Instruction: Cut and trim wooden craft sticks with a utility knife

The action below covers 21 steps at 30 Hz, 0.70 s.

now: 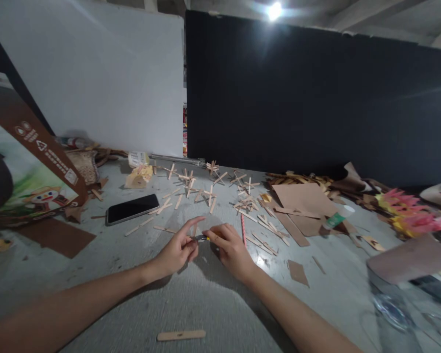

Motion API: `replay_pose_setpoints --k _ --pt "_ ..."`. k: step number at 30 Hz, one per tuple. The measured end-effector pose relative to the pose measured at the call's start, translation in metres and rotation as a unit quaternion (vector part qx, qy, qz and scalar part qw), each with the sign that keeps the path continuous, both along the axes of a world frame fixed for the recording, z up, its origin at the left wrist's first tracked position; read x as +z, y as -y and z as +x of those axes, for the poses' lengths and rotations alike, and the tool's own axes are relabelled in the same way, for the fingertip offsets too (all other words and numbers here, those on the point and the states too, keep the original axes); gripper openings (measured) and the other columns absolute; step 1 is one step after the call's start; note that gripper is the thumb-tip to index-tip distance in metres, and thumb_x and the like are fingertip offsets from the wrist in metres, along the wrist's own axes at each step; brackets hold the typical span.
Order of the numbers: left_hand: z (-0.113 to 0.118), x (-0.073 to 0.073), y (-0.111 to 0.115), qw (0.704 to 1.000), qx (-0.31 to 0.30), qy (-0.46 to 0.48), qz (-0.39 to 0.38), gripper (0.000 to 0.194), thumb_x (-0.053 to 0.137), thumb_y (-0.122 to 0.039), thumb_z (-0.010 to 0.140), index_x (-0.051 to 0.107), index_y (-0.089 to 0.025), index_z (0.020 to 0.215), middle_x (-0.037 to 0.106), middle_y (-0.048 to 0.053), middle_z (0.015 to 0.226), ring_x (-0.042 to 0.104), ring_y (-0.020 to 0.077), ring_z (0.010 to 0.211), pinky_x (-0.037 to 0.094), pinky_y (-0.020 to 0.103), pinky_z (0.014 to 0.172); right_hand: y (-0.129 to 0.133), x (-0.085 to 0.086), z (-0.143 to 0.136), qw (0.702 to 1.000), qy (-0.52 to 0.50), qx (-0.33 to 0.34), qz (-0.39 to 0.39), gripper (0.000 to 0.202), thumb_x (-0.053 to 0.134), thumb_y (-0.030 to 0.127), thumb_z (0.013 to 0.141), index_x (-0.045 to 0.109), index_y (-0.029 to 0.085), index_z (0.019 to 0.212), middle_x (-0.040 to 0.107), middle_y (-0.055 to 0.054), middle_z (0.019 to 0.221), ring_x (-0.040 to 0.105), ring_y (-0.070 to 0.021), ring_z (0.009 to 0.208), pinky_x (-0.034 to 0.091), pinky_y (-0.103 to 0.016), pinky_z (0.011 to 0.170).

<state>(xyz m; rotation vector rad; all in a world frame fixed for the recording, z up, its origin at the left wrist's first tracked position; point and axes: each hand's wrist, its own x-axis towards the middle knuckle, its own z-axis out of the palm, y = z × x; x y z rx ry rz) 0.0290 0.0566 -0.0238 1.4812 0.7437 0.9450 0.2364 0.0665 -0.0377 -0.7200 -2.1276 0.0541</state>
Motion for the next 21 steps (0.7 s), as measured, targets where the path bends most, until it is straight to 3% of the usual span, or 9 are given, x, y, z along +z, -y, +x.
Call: replay_pose_setpoints --k 14,21 --pt "0.0010 0.0046 0.0041 1.000 0.016 0.014 0.001 0.073 0.056 -0.027 0.099 0.025 -0.020 0.165 0.049 -0.010 0.052 0.037 0.0089 0.046 0.029 0.019 0.050 0.0009 0.0003 0.0004 1.000 -0.006 0.009 -0.029 0.037 0.042 0.011 0.105 0.060 0.028 0.133 0.068 -0.011 0.110 0.065 -0.0219 0.100 0.057 -0.037 0.084" --pt "0.0016 0.0070 0.0057 1.000 0.011 0.014 0.006 0.069 0.054 -0.027 0.099 0.030 -0.018 0.163 0.048 -0.010 0.053 0.037 0.0089 0.047 0.029 0.020 0.052 0.0018 0.0004 0.0007 0.997 0.015 0.006 -0.072 0.037 0.042 0.008 0.103 0.059 0.027 0.129 0.065 -0.011 0.113 0.064 -0.0227 0.105 0.056 -0.038 0.089"
